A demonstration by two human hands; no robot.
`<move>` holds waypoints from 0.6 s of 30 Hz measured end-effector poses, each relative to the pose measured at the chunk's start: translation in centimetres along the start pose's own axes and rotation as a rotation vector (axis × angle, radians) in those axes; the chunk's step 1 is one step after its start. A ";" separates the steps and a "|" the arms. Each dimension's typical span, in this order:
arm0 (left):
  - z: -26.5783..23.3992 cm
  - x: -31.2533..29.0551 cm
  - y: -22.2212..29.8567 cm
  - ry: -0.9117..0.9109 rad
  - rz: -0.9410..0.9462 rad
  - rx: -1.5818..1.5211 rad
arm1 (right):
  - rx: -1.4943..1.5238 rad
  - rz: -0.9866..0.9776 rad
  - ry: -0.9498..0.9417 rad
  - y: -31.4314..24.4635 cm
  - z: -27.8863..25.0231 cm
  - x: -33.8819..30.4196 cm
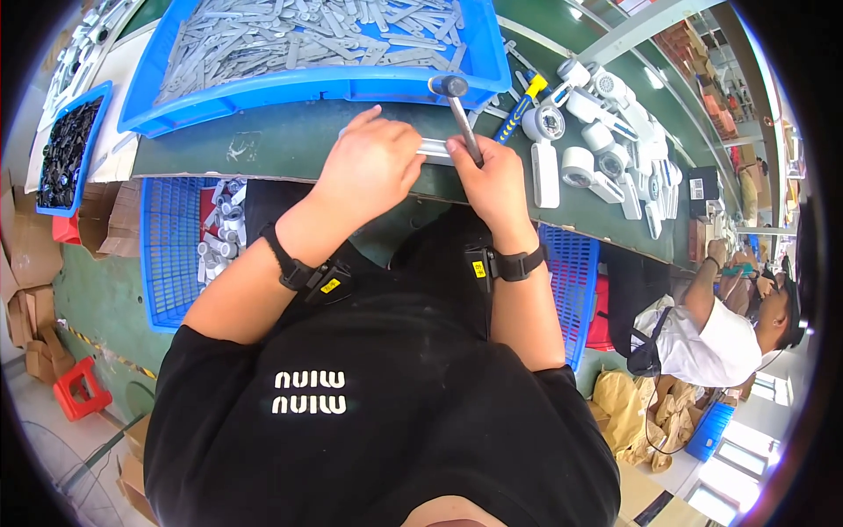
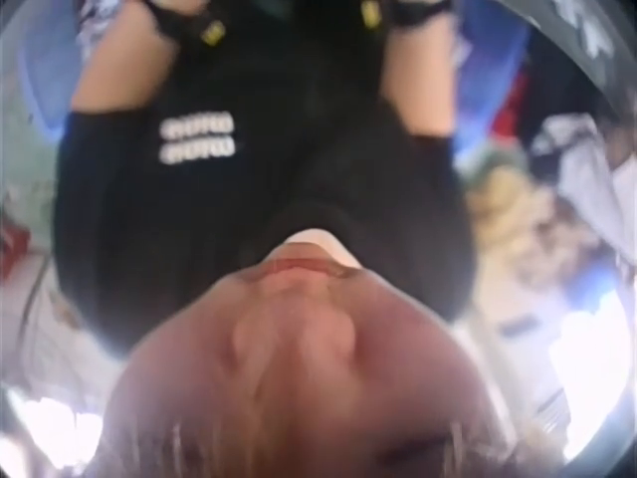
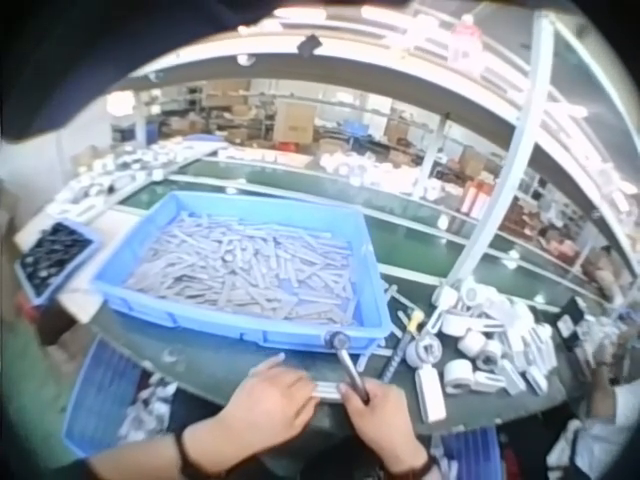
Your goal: Assemble white plastic components by inserting metal pins and securing them with a small hammer.
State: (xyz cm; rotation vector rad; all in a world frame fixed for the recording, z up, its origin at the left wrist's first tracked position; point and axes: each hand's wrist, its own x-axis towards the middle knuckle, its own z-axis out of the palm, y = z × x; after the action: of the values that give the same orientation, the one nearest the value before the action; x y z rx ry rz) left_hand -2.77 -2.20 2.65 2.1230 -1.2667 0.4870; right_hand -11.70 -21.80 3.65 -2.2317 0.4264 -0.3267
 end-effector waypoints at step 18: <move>1.4 0.0 0.0 -0.033 0.061 0.000 | 0.305 -0.032 0.127 1.7 -0.1 -2.0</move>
State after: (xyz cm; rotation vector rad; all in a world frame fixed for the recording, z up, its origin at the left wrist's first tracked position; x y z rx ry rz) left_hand -2.75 -3.14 1.62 2.1055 -1.3533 0.4798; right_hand -13.91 -22.10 2.19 -1.9285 0.3806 -0.5173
